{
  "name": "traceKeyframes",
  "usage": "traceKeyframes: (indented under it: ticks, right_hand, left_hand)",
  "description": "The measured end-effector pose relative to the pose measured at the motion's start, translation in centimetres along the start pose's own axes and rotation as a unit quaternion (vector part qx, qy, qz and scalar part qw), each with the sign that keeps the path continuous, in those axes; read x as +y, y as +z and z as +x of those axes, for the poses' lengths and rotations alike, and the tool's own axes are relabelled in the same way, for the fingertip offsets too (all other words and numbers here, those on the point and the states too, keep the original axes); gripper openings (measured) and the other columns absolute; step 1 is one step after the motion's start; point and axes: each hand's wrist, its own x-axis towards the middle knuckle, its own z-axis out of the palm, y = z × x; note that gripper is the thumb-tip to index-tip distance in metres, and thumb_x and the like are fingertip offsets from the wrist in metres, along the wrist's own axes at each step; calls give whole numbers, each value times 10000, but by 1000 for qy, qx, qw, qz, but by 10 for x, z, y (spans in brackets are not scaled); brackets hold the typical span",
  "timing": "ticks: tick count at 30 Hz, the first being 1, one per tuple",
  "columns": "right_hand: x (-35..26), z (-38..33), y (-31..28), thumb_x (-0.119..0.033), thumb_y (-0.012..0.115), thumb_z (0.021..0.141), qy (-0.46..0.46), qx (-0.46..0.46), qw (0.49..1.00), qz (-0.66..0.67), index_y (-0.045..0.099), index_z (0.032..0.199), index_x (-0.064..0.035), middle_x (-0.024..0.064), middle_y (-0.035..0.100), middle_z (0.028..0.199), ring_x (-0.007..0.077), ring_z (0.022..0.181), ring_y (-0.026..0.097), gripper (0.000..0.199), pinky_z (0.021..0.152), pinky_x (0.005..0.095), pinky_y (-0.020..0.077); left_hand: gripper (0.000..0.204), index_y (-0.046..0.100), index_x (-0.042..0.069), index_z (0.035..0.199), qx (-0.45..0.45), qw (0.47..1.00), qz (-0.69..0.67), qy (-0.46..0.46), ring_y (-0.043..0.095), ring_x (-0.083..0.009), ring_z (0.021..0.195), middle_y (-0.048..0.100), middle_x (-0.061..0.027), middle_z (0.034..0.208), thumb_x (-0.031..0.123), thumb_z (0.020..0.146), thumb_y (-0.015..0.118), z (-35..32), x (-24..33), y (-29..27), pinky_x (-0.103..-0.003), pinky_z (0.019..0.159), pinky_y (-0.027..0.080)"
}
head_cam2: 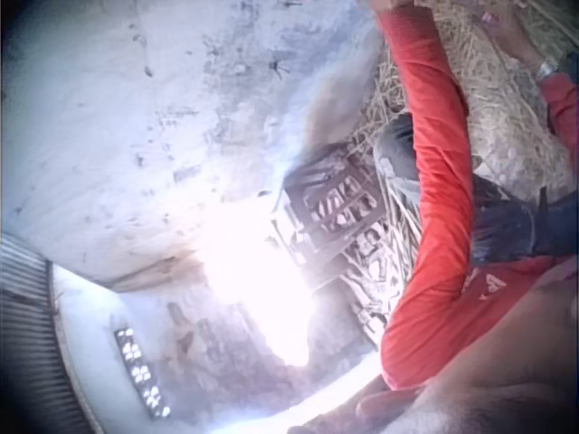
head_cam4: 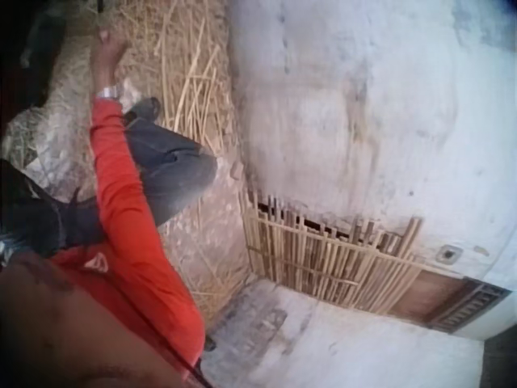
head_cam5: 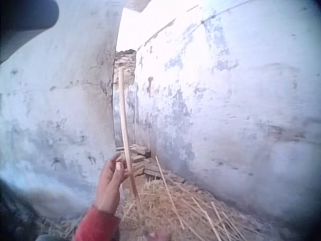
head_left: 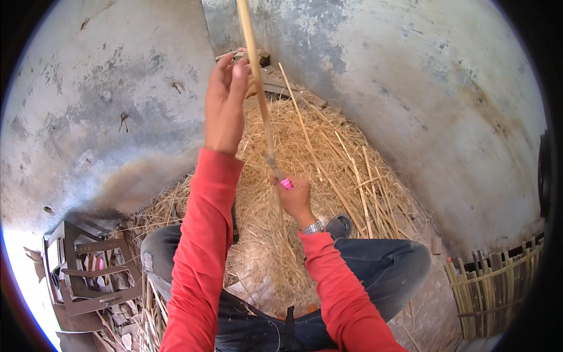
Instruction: The person scrapes a long thin wooden stick using a small knife, removing outer layers and smoothing the surface by drawing the blade repeatedly along the length of the wood while sitting on a straw-covered floor.
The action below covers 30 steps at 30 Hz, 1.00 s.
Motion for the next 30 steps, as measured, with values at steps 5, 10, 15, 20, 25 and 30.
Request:
traceKeyframes:
  ticks: [5, 10, 15, 20, 25, 30]
  right_hand:
    - [35, 1, 6, -182, 816, 890, 24, -50, 997, -52, 803, 1092, -56, 88, 683, 694, 131, 659, 641, 238, 631, 300, 496]
    - [50, -2, -5, -170, 802, 827, 42, 4, 995, -88, 772, 1031, -22, 120, 721, 806, 204, 794, 731, 253, 739, 329, 554]
    - [61, -32, -24, -174, 675, 886, 89, 162, 981, -50, 703, 970, 0, 93, 679, 760, 215, 705, 673, 196, 675, 365, 527]
    - [62, -46, -24, -126, 540, 997, 162, 97, 982, -23, 643, 1263, -9, 65, 650, 776, 139, 688, 613, 307, 643, 322, 491]
    - [-18, -41, -8, -158, 461, 1096, 95, -12, 995, -2, 442, 1560, -41, 50, 593, 764, 127, 661, 542, 479, 630, 324, 466]
    - [-39, -36, -6, -152, 448, 1108, 43, 21, 998, -36, 335, 1622, -41, 33, 538, 739, 124, 650, 494, 538, 611, 306, 439]
  left_hand:
    - [462, 561, 10, 1366, -71, 995, -75, -4, 654, -155, 928, 700, -74, 1025, 394, 1120, 487, 35, 14, 12, -310, 848, 499]
    - [370, 650, 29, 1065, -9, 995, -97, 10, 396, -70, 526, 471, 21, 640, 373, 1113, 523, 24, -9, 19, -242, 497, 322]
    - [501, 499, 86, 842, 78, 982, -174, -14, 272, -48, 457, 324, 58, 603, 509, 1107, 460, 8, -42, 12, -255, 424, 186]
    - [552, 427, 98, 789, 81, 972, -218, -24, 244, -57, 470, 297, 50, 604, 549, 1107, 418, 6, -57, 8, -265, 435, 177]
    - [547, 415, 105, 775, 31, 978, -205, 12, 262, -61, 478, 305, 38, 603, 532, 1116, 400, 9, -40, 11, -269, 434, 186]
    - [513, 400, 124, 772, -28, 980, -192, 40, 280, -58, 472, 323, 49, 616, 490, 1131, 384, 11, -31, 32, -255, 423, 205]
